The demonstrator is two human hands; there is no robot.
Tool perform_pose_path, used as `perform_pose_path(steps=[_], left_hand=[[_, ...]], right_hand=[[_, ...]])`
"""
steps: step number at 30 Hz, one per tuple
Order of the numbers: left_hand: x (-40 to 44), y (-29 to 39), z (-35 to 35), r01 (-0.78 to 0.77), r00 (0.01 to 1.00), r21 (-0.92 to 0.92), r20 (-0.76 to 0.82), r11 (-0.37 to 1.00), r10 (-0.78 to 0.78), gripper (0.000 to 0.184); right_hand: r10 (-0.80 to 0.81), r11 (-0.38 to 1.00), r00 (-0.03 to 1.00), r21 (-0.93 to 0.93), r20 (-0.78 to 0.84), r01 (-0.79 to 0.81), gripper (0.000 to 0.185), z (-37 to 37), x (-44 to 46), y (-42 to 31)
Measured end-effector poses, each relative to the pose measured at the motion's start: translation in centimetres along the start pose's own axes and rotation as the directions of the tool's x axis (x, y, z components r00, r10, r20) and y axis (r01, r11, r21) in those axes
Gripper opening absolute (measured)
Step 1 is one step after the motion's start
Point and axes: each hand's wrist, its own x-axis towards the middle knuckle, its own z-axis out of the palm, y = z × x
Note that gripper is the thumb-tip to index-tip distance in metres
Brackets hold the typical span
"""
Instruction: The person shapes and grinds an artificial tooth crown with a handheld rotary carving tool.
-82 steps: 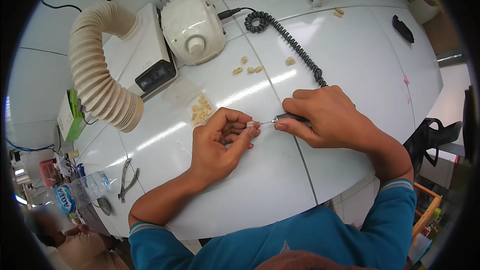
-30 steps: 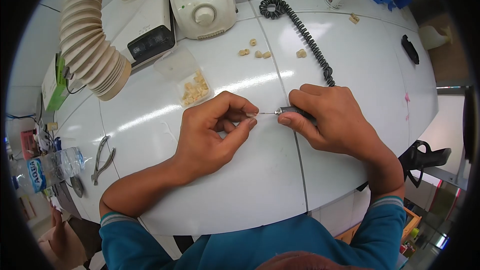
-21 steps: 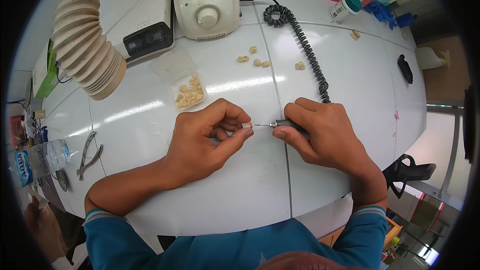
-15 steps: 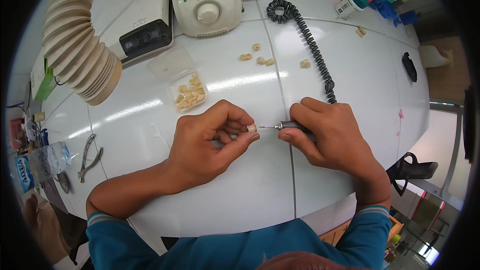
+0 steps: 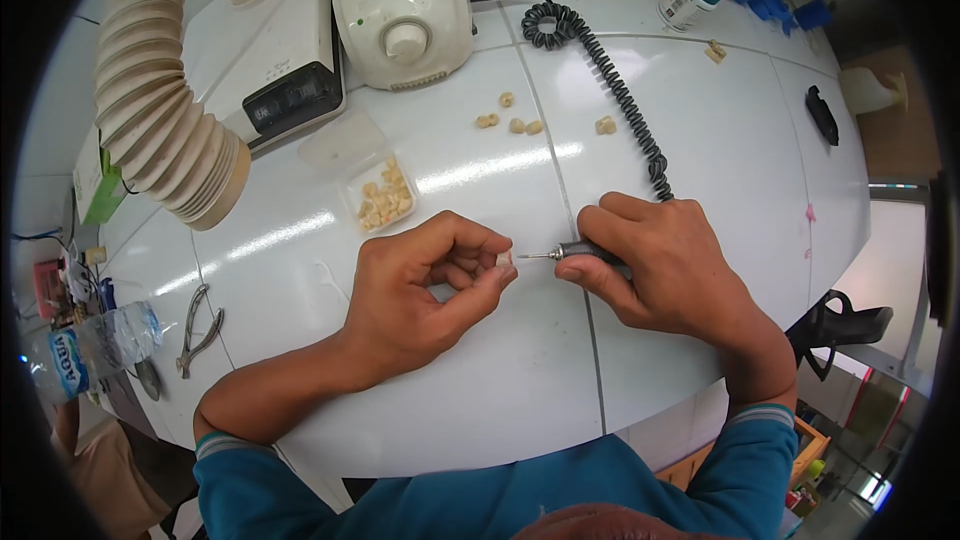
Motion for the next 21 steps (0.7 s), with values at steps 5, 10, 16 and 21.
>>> perform_pose_path(steps=[5,10,16,21], left_hand=[[0.02,-0.16,0.09,-0.01,1.0,0.009,-0.004,1.0,0.01,0.021],[0.06,-0.37,0.19,-0.017,1.0,-0.04,-0.009,0.999,0.017,0.025],[0.07,-0.27,-0.08,-0.003,0.999,-0.032,0.032,0.999,0.004,0.024],[0.03,-0.32,-0.1,0.0,0.999,-0.02,0.045,1.0,0.001,0.021]], right_hand=[[-0.014,0.999,1.0,-0.03,-0.016,0.014,0.048,0.3,-0.15,-0.02],[-0.023,0.996,1.0,-0.089,-0.009,0.022,0.048,0.48,-0.23,-0.42],[-0.017,0.995,1.0,-0.1,-0.004,0.017,0.049,0.61,-0.19,-0.48],[-0.024,0.994,1.0,-0.11,-0.014,0.023,0.049,0.73,-0.18,-0.45]])
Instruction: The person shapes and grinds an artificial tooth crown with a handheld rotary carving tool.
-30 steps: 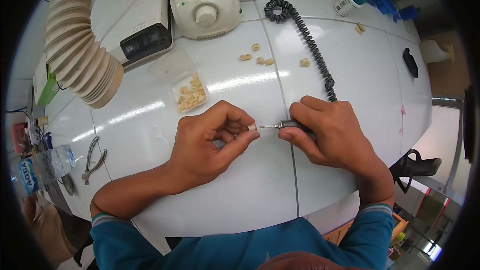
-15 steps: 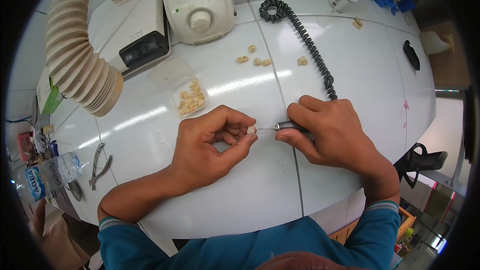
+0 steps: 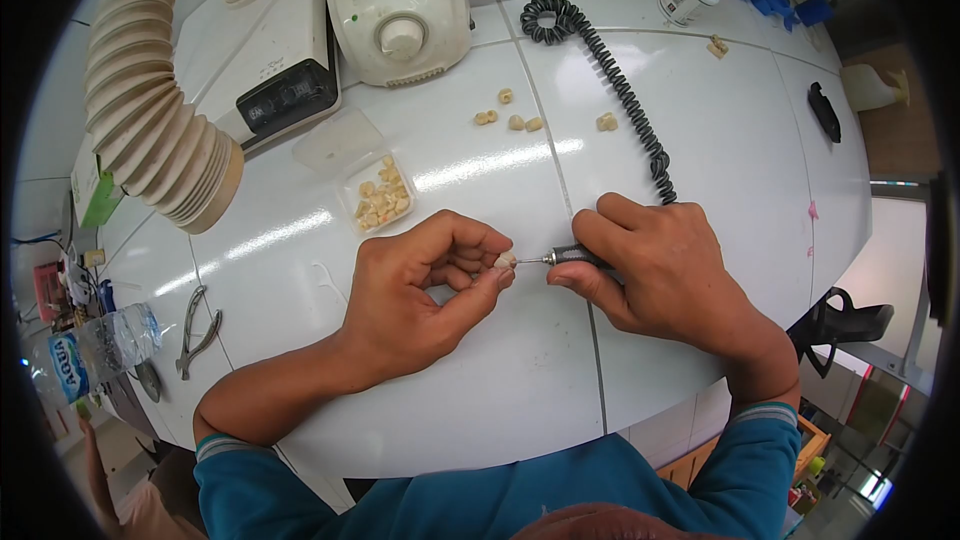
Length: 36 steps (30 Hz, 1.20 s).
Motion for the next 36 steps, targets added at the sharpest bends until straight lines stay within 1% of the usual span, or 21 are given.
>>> perform_pose_path(steps=[4,16,19,25,31,36], left_hand=[[0.05,0.23,-0.05,0.004,1.0,0.014,0.012,1.0,-0.004,0.02],[0.03,0.41,0.17,-0.017,1.0,0.086,-0.017,0.996,0.019,0.019],[0.04,0.37,0.2,0.013,1.0,0.064,-0.014,0.998,-0.012,0.018],[0.03,0.59,0.08,0.032,0.999,0.089,0.007,0.996,-0.033,0.018],[0.06,0.48,0.14,0.002,1.0,0.075,0.004,0.997,-0.002,0.019],[0.06,0.51,0.15,-0.009,1.0,0.102,0.003,0.995,0.009,0.019]], right_hand=[[-0.002,1.0,1.0,-0.013,-0.006,0.002,0.049,0.1,0.01,-0.1],[-0.02,1.0,1.0,-0.024,-0.021,0.019,0.048,0.21,0.06,-0.08],[-0.023,1.0,1.0,-0.018,-0.005,0.023,0.048,0.12,0.01,-0.06],[-0.006,1.0,1.0,-0.03,-0.013,0.006,0.048,0.1,0.05,-0.19],[-0.01,1.0,1.0,-0.027,-0.007,0.01,0.048,0.18,0.06,-0.17],[-0.006,1.0,1.0,-0.025,0.012,0.006,0.048,0.01,0.1,-0.22]])
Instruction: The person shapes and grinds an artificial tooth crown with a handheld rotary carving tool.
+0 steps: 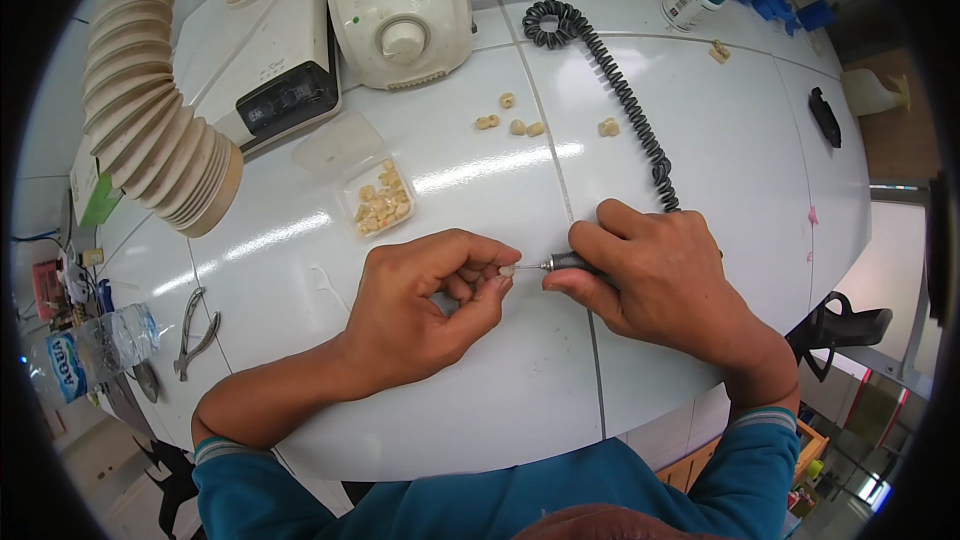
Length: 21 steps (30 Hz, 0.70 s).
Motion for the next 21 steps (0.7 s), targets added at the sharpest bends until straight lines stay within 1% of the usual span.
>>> perform_pose_path(steps=[7,21], left_hand=[[0.08,-0.07,0.02,-0.039,0.999,0.024,-0.009,0.999,0.039,0.018],[0.12,0.04,-0.12,-0.021,1.0,0.018,0.006,1.0,0.021,0.018]], right_hand=[[-0.009,1.0,1.0,-0.003,0.006,0.009,0.048,-0.05,-0.01,0.06],[-0.011,1.0,1.0,-0.015,0.01,0.011,0.046,-0.1,0.01,0.01]])
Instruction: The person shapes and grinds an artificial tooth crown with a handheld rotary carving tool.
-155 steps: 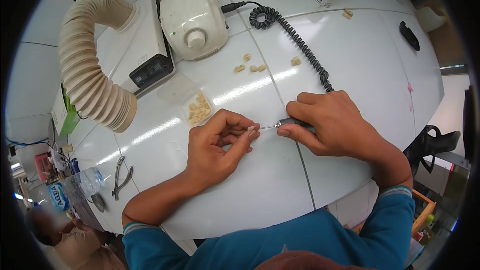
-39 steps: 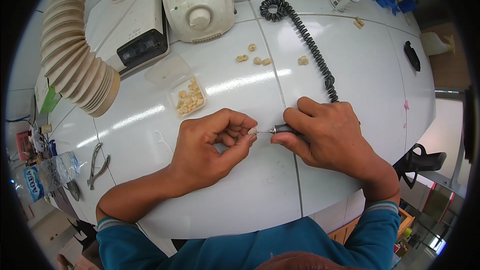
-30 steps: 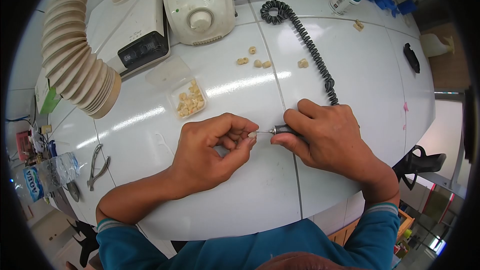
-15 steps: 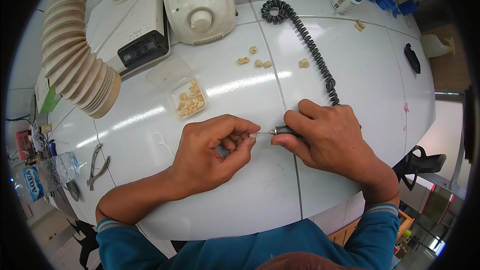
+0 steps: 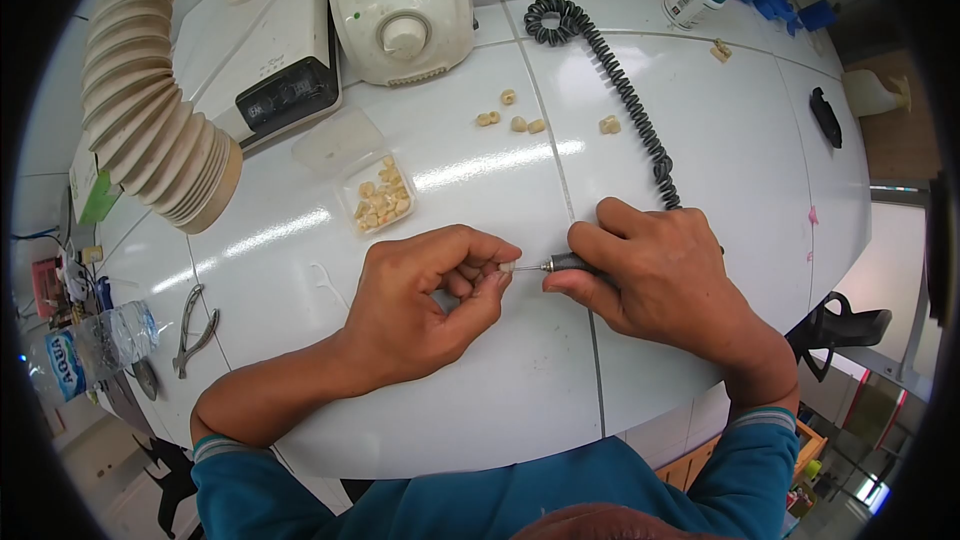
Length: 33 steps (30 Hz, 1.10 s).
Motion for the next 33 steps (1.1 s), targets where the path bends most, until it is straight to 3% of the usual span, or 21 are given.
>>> perform_pose_path(steps=[33], left_hand=[[0.07,-0.08,-0.17,0.069,0.996,-0.155,0.064,0.986,-0.06,0.017]], right_hand=[[0.002,1.0,1.0,0.002,-0.017,-0.002,0.047,0.2,0.01,0.02]])
